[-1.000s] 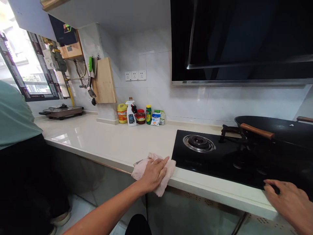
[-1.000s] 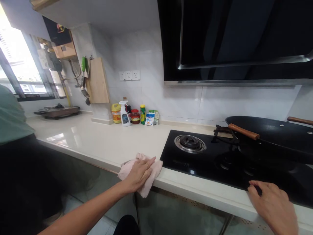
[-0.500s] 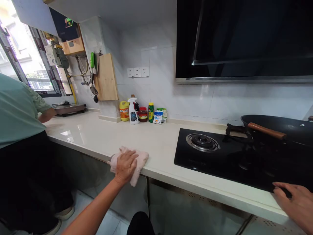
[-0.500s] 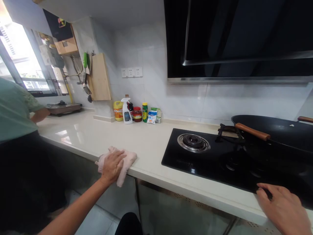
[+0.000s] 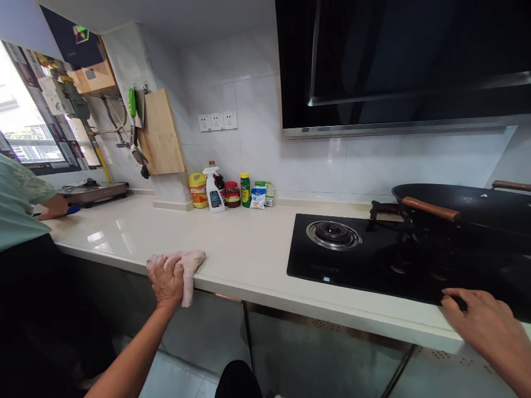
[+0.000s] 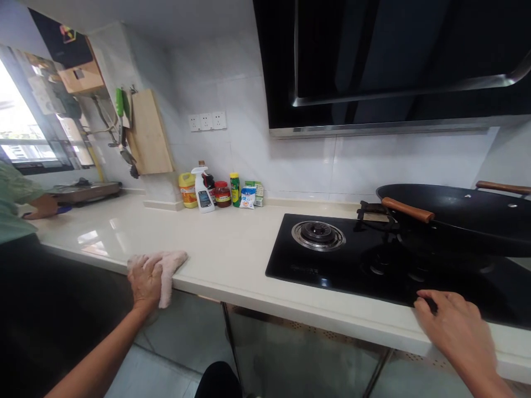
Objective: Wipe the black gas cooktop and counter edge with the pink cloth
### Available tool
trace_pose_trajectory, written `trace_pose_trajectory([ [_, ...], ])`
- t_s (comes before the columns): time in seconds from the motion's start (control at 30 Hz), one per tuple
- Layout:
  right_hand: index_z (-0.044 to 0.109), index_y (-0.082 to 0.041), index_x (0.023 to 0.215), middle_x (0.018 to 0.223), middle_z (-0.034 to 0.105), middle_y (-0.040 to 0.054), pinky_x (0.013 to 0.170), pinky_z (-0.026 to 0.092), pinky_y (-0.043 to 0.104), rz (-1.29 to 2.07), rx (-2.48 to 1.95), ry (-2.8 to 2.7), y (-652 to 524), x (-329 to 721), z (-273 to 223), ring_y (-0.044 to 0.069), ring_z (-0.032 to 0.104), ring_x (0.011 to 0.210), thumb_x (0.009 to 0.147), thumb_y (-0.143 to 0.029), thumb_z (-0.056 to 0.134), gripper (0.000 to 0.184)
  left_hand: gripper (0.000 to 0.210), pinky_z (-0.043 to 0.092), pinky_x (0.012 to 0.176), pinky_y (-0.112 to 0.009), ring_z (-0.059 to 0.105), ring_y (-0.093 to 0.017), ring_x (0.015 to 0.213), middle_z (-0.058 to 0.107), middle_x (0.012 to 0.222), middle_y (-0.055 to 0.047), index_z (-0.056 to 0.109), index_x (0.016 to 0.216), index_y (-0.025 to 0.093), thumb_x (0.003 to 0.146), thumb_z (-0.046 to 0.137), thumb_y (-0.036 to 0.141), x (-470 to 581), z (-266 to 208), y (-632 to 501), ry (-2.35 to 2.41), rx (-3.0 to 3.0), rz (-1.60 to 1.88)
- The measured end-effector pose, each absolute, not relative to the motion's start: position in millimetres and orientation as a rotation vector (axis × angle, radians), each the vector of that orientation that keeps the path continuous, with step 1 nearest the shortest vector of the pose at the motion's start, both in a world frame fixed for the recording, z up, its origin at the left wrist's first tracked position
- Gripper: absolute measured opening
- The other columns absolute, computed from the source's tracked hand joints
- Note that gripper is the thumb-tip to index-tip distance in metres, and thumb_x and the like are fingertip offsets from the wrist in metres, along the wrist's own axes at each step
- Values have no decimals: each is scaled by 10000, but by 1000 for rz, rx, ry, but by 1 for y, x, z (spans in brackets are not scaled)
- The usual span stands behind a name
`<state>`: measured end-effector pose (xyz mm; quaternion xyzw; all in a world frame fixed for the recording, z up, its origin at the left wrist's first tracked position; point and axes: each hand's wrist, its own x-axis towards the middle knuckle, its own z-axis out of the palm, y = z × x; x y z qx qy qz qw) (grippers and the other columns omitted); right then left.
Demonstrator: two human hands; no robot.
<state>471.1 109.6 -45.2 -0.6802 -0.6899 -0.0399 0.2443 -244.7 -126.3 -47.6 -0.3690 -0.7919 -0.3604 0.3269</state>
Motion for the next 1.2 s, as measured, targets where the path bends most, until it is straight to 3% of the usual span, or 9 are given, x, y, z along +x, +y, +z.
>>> trace_pose_trajectory([
  [0.23,709,-211,1170,1284,597,160,872,476,490,-12,-1843,-1866,106,468,-40,393,523,1137,898,-499,334,546,451,224,1218,-588,207,-370,1507,382,1540,-158,616,1267,173,1015,331,415,-134,-77,-92,-2112,-741,-1199],
  [0.4,714,-220,1162,1275,600,157,850,470,483,-57,-1826,-1884,105,467,-41,386,511,1113,915,-488,326,532,436,223,1206,-620,171,-391,1522,406,1521,-188,625,1264,157,1011,334,359,-34,-98,-70,-2036,-868,-1177],
  [0.57,735,-200,1127,1230,629,169,835,468,493,-114,-1771,-1879,108,467,-45,389,529,1079,907,-458,362,504,365,246,1180,-647,179,-389,1528,473,1486,-167,644,1255,213,916,522,273,46,-122,-59,-1819,-1287,-1055],
  [0.67,742,-200,1112,1214,638,169,809,479,504,-156,-1743,-1871,112,469,-49,391,544,1039,898,-468,376,502,406,274,1142,-655,224,-408,1506,495,1479,-160,636,1276,254,872,651,297,90,-127,-53,-1701,-1429,-982],
  [0.77,747,-209,1090,1190,647,167,803,491,517,-170,-1720,-1863,114,471,-52,392,551,1015,889,-479,385,494,484,216,1160,-629,304,-407,1455,515,1475,-128,649,1260,309,811,759,451,133,-123,-43,-1555,-1573,-920],
  [0.93,746,-225,1091,1178,646,151,829,498,497,-162,-1715,-1862,117,473,-55,376,551,1044,892,-476,375,491,530,131,1182,-596,427,-356,1342,584,1395,-62,647,1262,388,770,773,540,176,-106,-27,-1343,-1732,-855],
  [1.2,742,-233,1096,1163,653,117,921,476,466,-170,-1692,-1866,125,477,-64,338,560,1061,883,-465,397,468,491,372,1065,-496,577,-292,1169,642,1298,-63,623,1320,365,880,647,582,125,-83,-24,-1105,-1899,-688],
])
